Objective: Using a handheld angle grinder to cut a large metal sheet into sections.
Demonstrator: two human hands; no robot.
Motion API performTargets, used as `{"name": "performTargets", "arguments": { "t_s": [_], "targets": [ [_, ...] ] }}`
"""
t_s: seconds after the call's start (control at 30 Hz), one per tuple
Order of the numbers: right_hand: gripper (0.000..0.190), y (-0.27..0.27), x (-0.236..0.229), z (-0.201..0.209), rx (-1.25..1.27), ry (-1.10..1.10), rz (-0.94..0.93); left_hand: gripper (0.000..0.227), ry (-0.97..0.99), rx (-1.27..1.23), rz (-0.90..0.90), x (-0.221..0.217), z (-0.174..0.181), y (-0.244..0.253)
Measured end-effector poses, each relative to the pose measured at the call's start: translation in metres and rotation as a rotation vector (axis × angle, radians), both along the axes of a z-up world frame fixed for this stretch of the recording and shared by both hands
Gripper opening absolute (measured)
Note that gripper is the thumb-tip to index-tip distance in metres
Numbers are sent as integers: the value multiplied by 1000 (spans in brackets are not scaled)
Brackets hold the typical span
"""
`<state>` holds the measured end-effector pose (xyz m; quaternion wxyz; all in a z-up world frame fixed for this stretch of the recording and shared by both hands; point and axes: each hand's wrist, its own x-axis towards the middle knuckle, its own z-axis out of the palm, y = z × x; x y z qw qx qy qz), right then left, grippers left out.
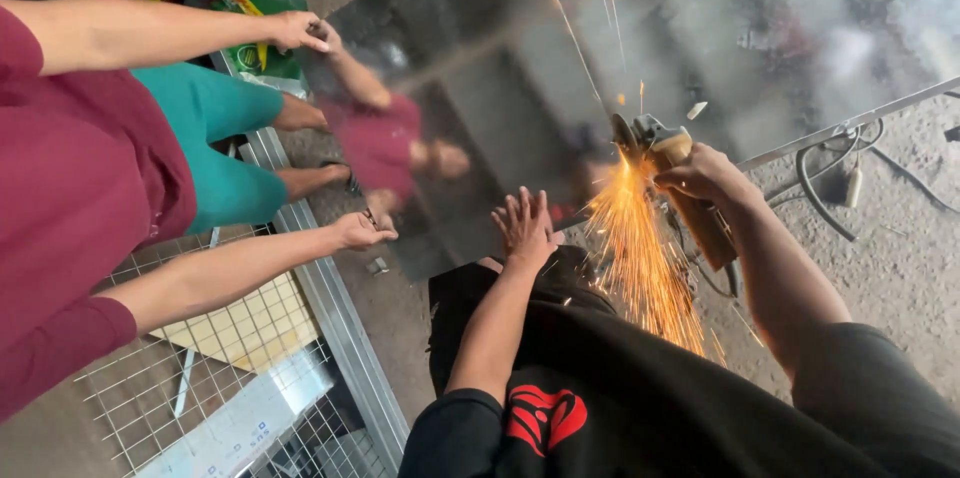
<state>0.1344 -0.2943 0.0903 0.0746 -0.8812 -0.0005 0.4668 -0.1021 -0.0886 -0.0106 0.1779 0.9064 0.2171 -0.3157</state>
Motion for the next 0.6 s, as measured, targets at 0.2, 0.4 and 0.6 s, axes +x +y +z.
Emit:
{"name": "performTargets", "arguments": {
  "t_s": [0.2, 0.4, 0.6],
  "targets": [
    [77, 35, 18, 25, 46, -16, -39, 116, -43, 14, -72, 28, -16, -28],
    [84, 48, 28, 21, 72, -43, -12, 116, 7, 58, -83, 25, -10, -23],
    [79, 30, 8, 39, 21, -5, -25, 99, -24, 2, -1, 15, -21, -11]
  ]
}}
